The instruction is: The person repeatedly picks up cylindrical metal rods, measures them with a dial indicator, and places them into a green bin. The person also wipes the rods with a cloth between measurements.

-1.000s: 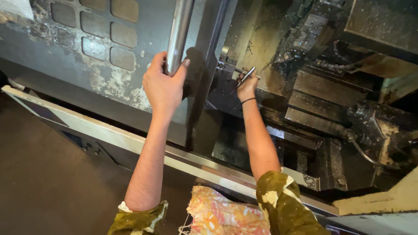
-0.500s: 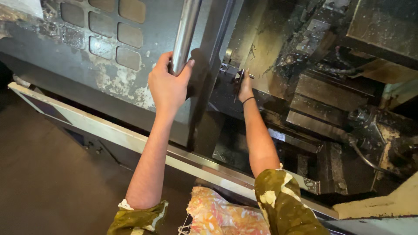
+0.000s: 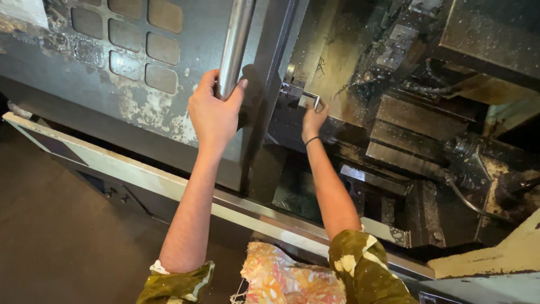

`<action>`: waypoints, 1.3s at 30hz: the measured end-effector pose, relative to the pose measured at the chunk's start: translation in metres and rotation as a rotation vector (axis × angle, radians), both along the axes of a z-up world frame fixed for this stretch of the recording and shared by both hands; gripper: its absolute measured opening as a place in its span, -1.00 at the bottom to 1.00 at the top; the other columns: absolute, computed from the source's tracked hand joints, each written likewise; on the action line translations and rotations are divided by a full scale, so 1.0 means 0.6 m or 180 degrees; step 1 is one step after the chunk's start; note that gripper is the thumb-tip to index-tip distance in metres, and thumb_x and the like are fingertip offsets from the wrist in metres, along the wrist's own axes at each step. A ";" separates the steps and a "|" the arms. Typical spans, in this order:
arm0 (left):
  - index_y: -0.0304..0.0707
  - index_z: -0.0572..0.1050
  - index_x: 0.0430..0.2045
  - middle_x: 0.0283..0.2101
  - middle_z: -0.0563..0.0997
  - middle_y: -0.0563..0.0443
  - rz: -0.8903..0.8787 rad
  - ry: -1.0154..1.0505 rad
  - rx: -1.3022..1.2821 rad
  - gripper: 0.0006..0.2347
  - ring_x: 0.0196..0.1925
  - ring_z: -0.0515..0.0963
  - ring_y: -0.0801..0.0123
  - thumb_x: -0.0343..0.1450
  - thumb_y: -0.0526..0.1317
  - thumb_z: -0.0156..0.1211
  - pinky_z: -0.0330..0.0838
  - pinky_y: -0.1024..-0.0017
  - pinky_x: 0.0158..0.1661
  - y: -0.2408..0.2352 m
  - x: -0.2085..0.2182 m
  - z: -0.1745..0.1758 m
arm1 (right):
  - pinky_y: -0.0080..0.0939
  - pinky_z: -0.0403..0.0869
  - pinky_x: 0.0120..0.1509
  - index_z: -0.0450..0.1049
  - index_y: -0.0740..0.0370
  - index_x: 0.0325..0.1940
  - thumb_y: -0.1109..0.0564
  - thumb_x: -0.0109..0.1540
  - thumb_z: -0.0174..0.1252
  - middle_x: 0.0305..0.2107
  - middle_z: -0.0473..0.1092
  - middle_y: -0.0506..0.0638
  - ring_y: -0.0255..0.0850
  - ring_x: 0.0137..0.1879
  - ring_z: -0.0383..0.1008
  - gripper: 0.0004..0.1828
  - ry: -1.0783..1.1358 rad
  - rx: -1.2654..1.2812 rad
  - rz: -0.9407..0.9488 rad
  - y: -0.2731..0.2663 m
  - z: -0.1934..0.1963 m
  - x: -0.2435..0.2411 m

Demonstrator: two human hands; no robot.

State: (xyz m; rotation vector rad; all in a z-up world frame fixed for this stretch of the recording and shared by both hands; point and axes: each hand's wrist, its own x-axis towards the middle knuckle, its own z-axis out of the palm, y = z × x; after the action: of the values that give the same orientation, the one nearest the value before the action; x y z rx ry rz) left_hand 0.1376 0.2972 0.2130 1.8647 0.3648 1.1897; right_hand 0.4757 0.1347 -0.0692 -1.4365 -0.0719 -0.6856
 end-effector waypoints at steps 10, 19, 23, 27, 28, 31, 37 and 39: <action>-0.28 0.59 -0.20 -0.61 0.51 -0.02 0.0243 0.0211 0.0032 -0.67 -0.58 0.52 0.30 0.34 -0.03 0.45 0.35 0.29 -0.46 -0.006 0.000 -0.001 | -0.28 0.02 -0.70 0.35 0.01 0.01 0.15 0.23 0.08 -0.75 0.03 -0.19 -0.36 -0.75 -0.03 -0.74 0.1311 0.1027 0.1641 -0.062 0.046 -0.033; -0.27 0.60 -0.21 -0.57 0.54 -0.01 0.0318 0.0111 0.0061 -0.68 -0.57 0.52 0.30 0.35 -0.03 0.45 0.34 0.29 -0.46 -0.011 -0.002 0.001 | -0.28 0.02 -0.68 0.35 0.00 -0.13 0.14 0.22 0.08 -0.76 0.00 -0.20 -0.36 -0.75 -0.02 -0.85 0.1596 0.0938 0.1781 -0.081 0.065 -0.048; -0.25 0.61 -0.19 -0.60 0.52 -0.06 0.0357 0.0292 -0.0016 -0.67 -0.59 0.50 0.24 0.34 -0.02 0.46 0.32 0.25 -0.47 -0.011 -0.001 0.000 | -0.25 0.03 -0.66 0.25 0.09 -0.18 0.14 0.27 0.12 -0.72 0.01 -0.18 -0.34 -0.73 -0.01 -0.84 0.1633 0.0916 0.1923 -0.090 0.067 -0.042; -0.25 0.61 -0.18 -0.55 0.57 -0.01 0.0341 0.0086 0.0029 -0.67 -0.55 0.55 0.28 0.35 -0.02 0.45 0.38 0.28 -0.43 -0.012 -0.001 0.000 | -0.29 0.03 -0.66 0.36 0.04 -0.04 0.14 0.24 0.09 -0.73 0.02 -0.20 -0.38 -0.73 -0.02 -0.80 0.1654 0.0862 0.1891 -0.092 0.070 -0.046; -0.24 0.61 -0.18 -0.53 0.58 0.00 0.0331 0.0013 0.0047 -0.68 -0.53 0.57 0.29 0.35 -0.02 0.45 0.39 0.29 -0.42 -0.013 -0.001 -0.001 | -0.29 0.03 -0.66 0.38 0.03 0.00 0.14 0.23 0.09 -0.74 0.00 -0.21 -0.38 -0.74 -0.03 -0.75 0.1625 0.0847 0.1914 -0.092 0.069 -0.047; -0.26 0.61 -0.19 -0.55 0.57 -0.05 0.0366 0.0194 0.0011 -0.67 -0.54 0.55 0.24 0.33 -0.03 0.45 0.37 0.26 -0.43 -0.011 0.000 -0.002 | -0.30 0.03 -0.67 0.40 0.03 0.13 0.15 0.22 0.08 -0.75 -0.01 -0.21 -0.38 -0.75 -0.04 -0.63 0.1548 0.0777 0.1990 -0.095 0.066 -0.042; -0.34 0.59 -0.20 -0.44 0.62 -0.09 0.0121 -0.0269 0.0287 -0.68 -0.45 0.60 0.27 0.36 -0.09 0.49 0.44 0.28 -0.38 0.001 0.003 -0.005 | -0.21 0.24 -0.45 0.44 0.09 0.24 0.11 0.22 0.18 -0.57 0.26 -0.14 -0.27 -0.52 0.22 -0.53 0.0935 -0.0246 0.1533 -0.097 0.042 -0.014; -0.37 0.58 -0.20 -0.44 0.63 -0.07 -0.0069 -0.0172 0.0196 -0.70 -0.46 0.59 0.30 0.37 -0.12 0.48 0.45 0.30 -0.37 0.009 0.005 -0.005 | -0.08 0.51 -0.09 0.46 0.24 0.19 0.14 0.21 0.30 -0.32 0.54 -0.02 -0.10 -0.20 0.54 -0.54 0.0048 -0.1284 0.0766 -0.098 0.041 -0.026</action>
State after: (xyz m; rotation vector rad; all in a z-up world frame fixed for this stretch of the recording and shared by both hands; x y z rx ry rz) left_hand 0.1404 0.3028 0.2098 1.8803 0.2803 1.2468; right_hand 0.4600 0.0760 -0.0449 -1.7825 -0.3833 -0.4765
